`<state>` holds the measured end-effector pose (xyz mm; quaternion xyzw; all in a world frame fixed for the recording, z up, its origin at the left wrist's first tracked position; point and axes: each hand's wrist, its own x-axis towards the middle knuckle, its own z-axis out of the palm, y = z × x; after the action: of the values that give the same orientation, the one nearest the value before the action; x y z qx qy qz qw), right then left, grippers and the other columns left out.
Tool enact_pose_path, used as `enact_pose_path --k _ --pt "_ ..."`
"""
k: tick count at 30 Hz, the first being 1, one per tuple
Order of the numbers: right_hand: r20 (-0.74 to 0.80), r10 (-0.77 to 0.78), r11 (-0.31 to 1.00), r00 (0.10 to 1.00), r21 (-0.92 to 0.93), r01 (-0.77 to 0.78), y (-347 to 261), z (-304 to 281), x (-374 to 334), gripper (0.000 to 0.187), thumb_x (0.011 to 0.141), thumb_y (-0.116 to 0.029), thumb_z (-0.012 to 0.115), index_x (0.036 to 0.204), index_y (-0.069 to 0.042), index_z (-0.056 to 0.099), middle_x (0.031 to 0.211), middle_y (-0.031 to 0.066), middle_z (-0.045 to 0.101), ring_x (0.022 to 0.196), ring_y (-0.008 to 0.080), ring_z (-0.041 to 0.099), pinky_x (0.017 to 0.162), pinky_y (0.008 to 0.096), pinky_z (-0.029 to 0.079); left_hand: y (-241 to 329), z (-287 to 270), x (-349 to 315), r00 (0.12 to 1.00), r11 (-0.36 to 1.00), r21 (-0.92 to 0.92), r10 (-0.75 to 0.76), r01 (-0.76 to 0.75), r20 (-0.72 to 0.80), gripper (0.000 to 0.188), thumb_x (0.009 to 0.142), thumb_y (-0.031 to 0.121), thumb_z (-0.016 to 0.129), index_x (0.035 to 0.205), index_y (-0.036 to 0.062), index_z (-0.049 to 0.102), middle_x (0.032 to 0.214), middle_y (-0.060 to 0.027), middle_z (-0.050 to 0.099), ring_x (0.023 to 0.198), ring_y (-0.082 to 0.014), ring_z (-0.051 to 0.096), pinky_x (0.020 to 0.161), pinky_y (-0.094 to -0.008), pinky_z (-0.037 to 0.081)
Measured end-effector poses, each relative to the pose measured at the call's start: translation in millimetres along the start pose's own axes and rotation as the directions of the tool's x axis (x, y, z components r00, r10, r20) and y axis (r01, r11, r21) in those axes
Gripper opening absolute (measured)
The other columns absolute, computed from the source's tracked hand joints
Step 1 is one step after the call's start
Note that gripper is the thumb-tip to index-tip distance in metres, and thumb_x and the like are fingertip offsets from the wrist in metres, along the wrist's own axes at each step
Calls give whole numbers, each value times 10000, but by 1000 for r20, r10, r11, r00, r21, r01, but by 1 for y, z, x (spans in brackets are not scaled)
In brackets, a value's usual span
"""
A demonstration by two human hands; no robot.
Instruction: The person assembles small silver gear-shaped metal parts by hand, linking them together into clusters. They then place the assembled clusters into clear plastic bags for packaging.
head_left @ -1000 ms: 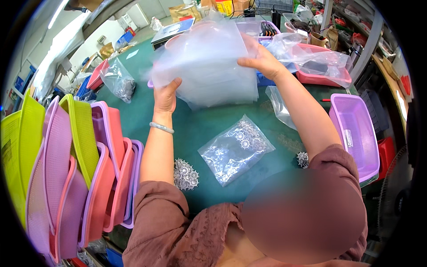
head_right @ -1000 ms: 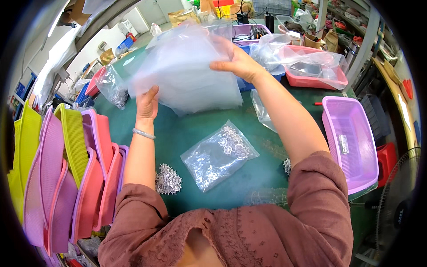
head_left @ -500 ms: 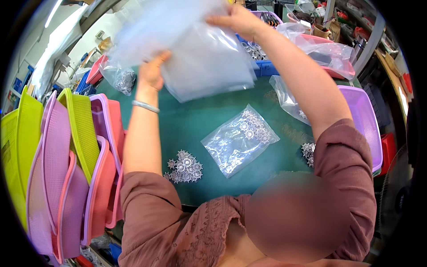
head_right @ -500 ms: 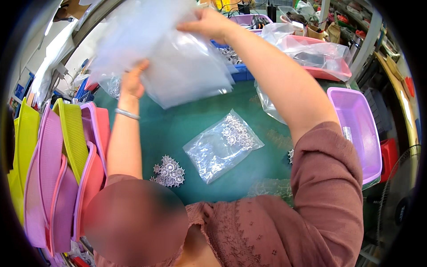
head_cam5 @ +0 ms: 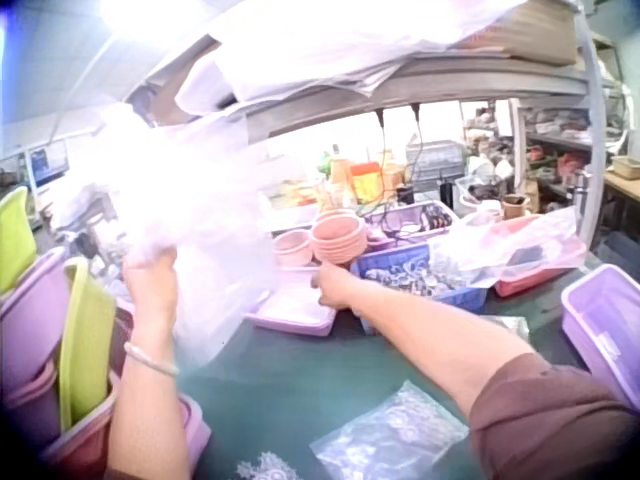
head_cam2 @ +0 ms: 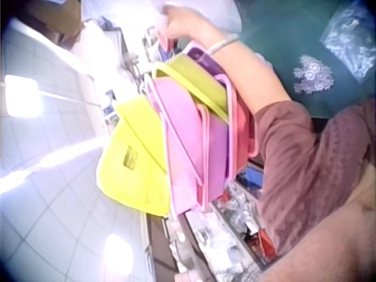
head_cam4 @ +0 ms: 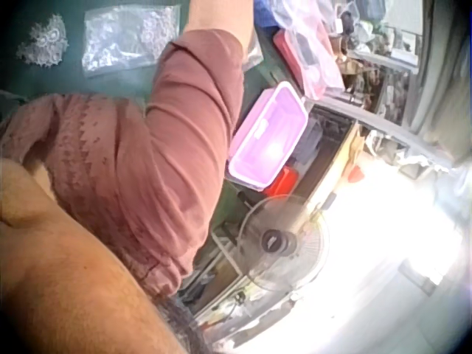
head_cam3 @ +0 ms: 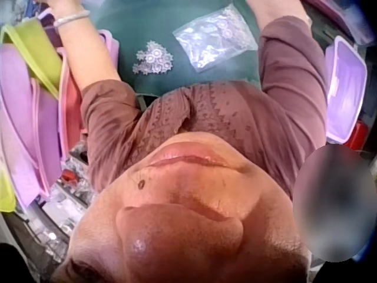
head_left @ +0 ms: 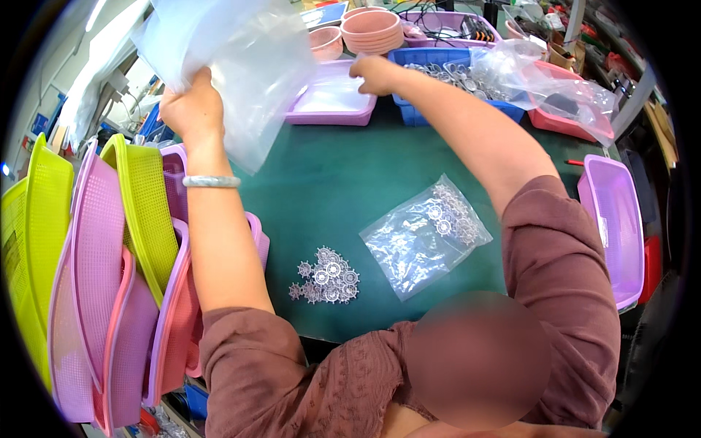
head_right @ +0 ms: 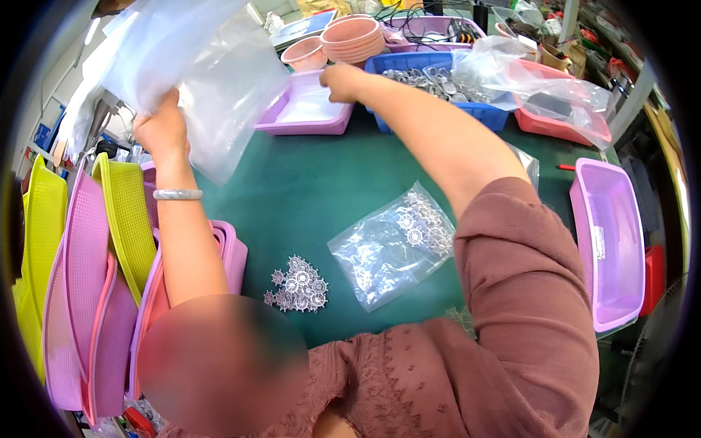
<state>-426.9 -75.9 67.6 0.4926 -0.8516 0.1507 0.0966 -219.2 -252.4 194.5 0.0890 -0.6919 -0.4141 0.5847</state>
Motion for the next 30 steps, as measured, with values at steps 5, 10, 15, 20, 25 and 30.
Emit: enact_pose_path --k 5,10,15,20,25,30 --pt "310 110 993 944 -63 -95 -8 59 43 487 611 -155 696 1054 5 572 995 196 598 922 330 575 785 386 461 -8 1 -16 998 995 -95 -10 5 -55 165 718 4 609 873 -50 625 843 -105 649 762 -174 608 682 -270 447" --pt "533 232 972 814 -161 -171 -21 70 56 431 649 -30 576 1076 20 550 1040 215 581 936 337 577 766 410 464 -17 3 -18 969 969 -168 -203 179 -142 194 708 -42 606 899 -76 597 905 -122 627 819 -187 597 691 -289 450" --pt "637 217 973 740 -199 -115 -17 66 57 430 656 9 515 1085 8 545 1065 201 576 944 345 573 762 419 462 -32 20 -20 907 895 -278 -398 349 -142 254 706 -70 589 951 -120 544 952 -168 593 823 -228 593 701 -326 472" --pt "542 85 993 836 -112 -28 -14 42 42 380 667 -14 510 1041 -23 582 1065 170 584 958 333 569 753 386 473 -72 25 -12 798 758 -363 -600 542 -61 321 713 -89 563 1020 -138 484 1025 -197 555 830 -266 590 719 -366 495" --pt "190 434 898 881 -171 -406 2 14 44 366 717 -104 578 1082 -76 582 1165 123 540 1065 270 516 835 456 415 -113 41 -3 648 541 -493 -760 681 61 325 757 -56 537 1068 -119 468 1075 -198 535 912 -306 567 787 -388 476" --pt "16 289 910 957 -316 -269 26 30 36 357 740 -217 604 1074 -93 590 1160 113 545 1067 287 505 842 470 400 -137 61 8 450 187 -591 -827 785 337 305 841 16 456 1129 -83 447 1142 -186 512 1026 -310 512 909 -415 403"
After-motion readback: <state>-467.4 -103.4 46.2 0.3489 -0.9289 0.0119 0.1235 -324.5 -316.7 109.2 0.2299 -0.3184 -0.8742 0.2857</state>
